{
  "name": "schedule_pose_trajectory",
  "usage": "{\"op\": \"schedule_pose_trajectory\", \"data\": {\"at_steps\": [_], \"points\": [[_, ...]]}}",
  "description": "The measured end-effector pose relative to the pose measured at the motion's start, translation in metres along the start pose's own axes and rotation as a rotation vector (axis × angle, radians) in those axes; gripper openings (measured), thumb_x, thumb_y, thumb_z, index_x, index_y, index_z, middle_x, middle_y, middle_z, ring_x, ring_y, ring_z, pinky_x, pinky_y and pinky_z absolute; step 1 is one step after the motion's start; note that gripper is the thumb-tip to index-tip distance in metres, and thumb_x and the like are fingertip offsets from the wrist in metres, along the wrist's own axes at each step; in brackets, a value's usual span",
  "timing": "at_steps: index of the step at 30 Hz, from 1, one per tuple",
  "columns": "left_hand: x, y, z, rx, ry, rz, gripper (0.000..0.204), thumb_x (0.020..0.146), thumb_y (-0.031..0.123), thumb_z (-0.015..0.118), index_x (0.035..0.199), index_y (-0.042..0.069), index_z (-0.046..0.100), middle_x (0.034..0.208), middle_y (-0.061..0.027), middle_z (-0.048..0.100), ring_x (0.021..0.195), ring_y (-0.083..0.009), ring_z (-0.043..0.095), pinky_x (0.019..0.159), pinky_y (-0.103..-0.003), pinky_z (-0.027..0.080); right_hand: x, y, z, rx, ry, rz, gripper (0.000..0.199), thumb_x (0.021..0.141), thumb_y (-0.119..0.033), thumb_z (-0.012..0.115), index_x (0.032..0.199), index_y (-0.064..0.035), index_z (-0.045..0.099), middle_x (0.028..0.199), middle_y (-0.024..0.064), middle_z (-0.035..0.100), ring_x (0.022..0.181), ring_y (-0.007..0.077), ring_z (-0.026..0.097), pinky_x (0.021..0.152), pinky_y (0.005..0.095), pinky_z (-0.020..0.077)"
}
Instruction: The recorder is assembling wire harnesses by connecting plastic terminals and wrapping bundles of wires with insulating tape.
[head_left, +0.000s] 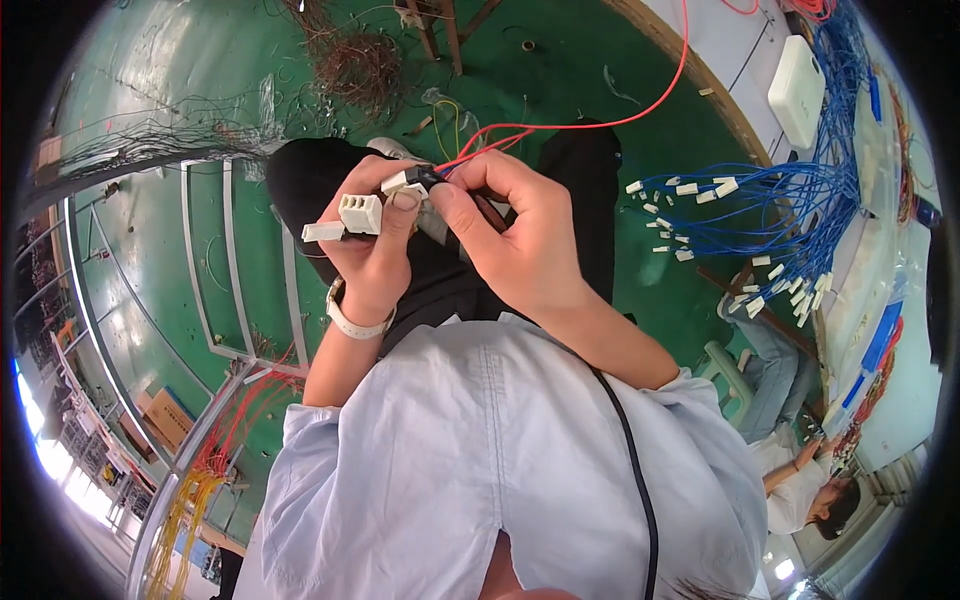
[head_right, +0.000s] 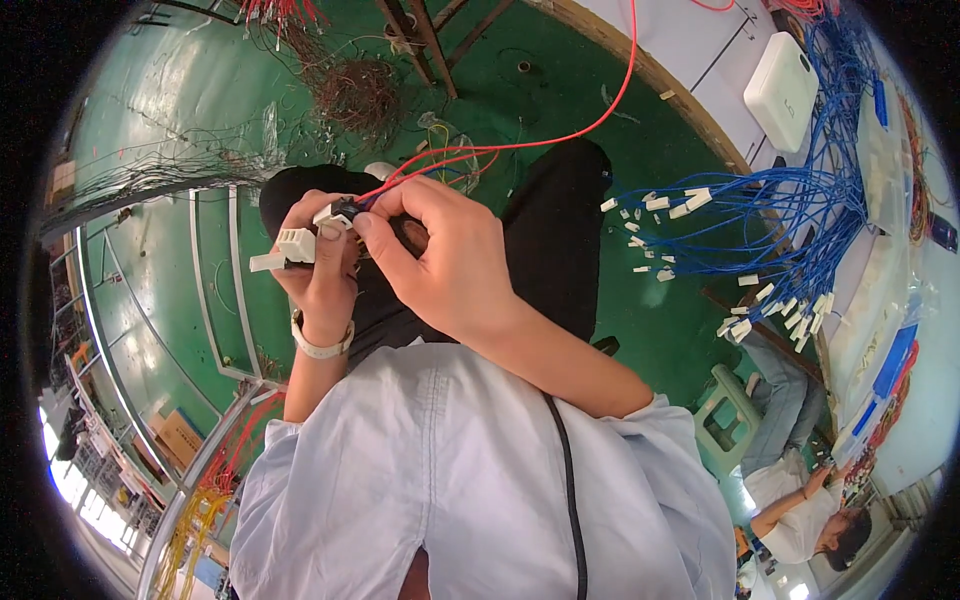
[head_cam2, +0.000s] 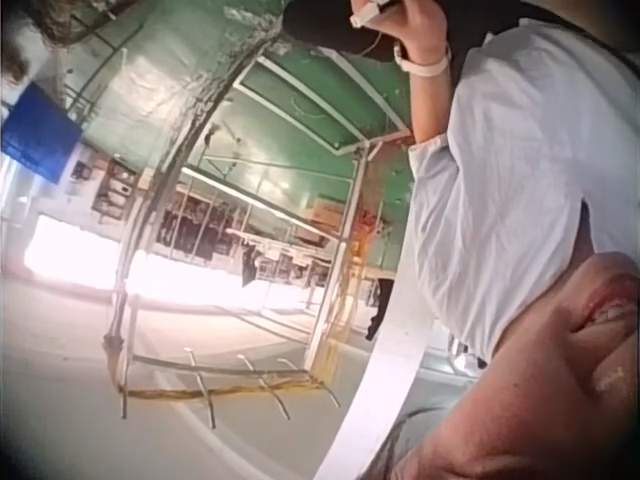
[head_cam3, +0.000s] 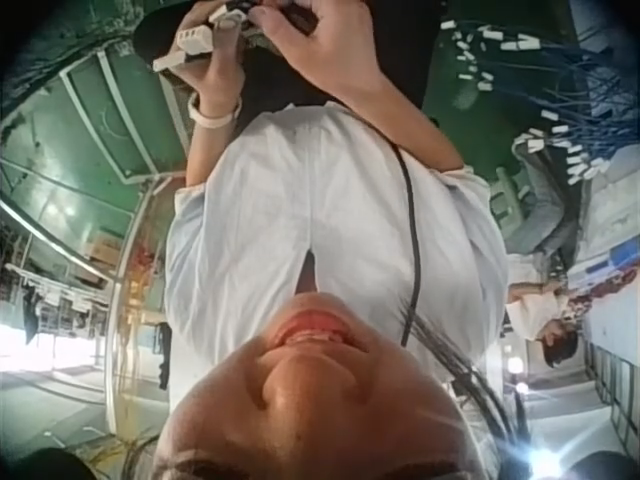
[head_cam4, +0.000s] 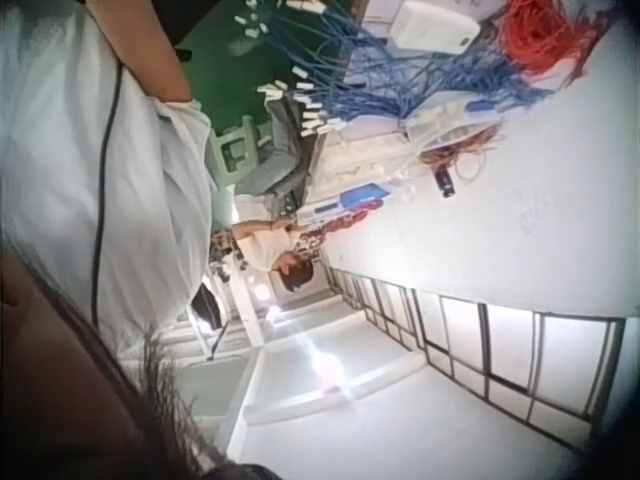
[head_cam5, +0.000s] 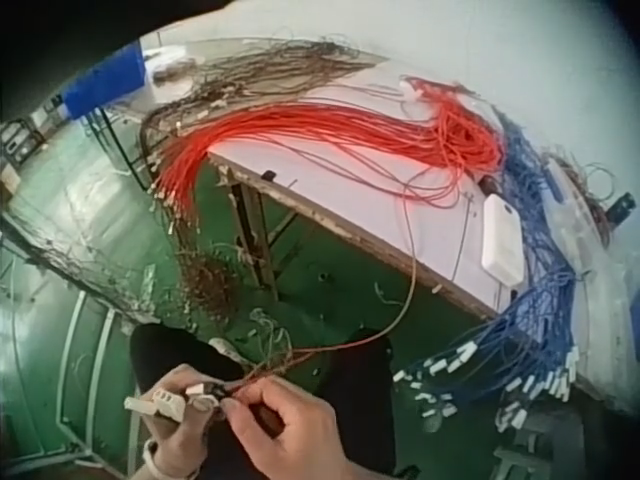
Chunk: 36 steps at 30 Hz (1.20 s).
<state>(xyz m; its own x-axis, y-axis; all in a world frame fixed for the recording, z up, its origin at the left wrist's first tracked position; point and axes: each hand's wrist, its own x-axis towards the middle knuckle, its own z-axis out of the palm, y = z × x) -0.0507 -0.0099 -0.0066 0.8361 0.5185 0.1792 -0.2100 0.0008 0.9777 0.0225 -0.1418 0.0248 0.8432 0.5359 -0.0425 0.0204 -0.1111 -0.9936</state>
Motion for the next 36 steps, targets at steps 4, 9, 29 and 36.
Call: {"op": "schedule_pose_trajectory", "data": {"at_steps": [4, 9, 29, 36], "points": [[-0.005, 0.005, 0.007, -0.105, 0.004, -0.11, 0.018, 0.09, 0.011, 0.064, 0.1, -0.004, 0.062, 0.082, -0.0003, 0.057, 0.061, -0.0035, 0.044, 0.05, -0.018, 0.031, -0.006, 0.022, 0.009, 0.088, 0.066, -0.07, 0.013, 0.083, -0.011, 0.067, 0.082, 0.0004, 0.062, 0.067, 0.0052, 0.055, 0.049, 0.0087, 0.043, 0.045, 0.0257, 0.0327], [-0.009, 0.006, 0.013, -0.155, 0.118, -0.192, 0.018, 0.09, 0.012, 0.063, 0.101, -0.003, 0.062, 0.081, 0.0002, 0.056, 0.055, -0.0017, 0.042, 0.045, -0.018, 0.028, -0.009, 0.021, 0.013, 0.189, 0.063, 0.023, 0.013, 0.084, -0.01, 0.066, 0.084, 0.0023, 0.062, 0.068, 0.0042, 0.055, 0.051, 0.0063, 0.042, 0.046, 0.0244, 0.0337], [0.005, 0.018, 0.004, -0.145, 0.064, -0.624, 0.013, 0.09, 0.013, 0.063, 0.098, 0.003, 0.06, 0.068, 0.0006, 0.055, 0.047, -0.0008, 0.037, 0.042, -0.017, 0.024, 0.015, 0.032, -0.017, 0.2, -0.157, 0.0, 0.021, 0.083, -0.003, 0.063, 0.103, 0.0035, 0.065, 0.082, 0.0001, 0.06, 0.062, 0.0019, 0.042, 0.054, 0.0187, 0.0357], [0.003, 0.019, -0.002, -0.269, -0.108, -0.589, 0.018, 0.091, 0.013, 0.06, 0.1, -0.002, 0.057, 0.072, -0.0034, 0.057, 0.052, -0.0044, 0.043, 0.044, -0.019, 0.03, 0.011, 0.02, -0.033, -0.274, -0.256, -0.174, 0.035, 0.082, -0.003, 0.063, 0.117, 0.0018, 0.061, 0.089, 0.0055, 0.063, 0.075, 0.0094, 0.06, 0.068, 0.0243, 0.0488]]}}
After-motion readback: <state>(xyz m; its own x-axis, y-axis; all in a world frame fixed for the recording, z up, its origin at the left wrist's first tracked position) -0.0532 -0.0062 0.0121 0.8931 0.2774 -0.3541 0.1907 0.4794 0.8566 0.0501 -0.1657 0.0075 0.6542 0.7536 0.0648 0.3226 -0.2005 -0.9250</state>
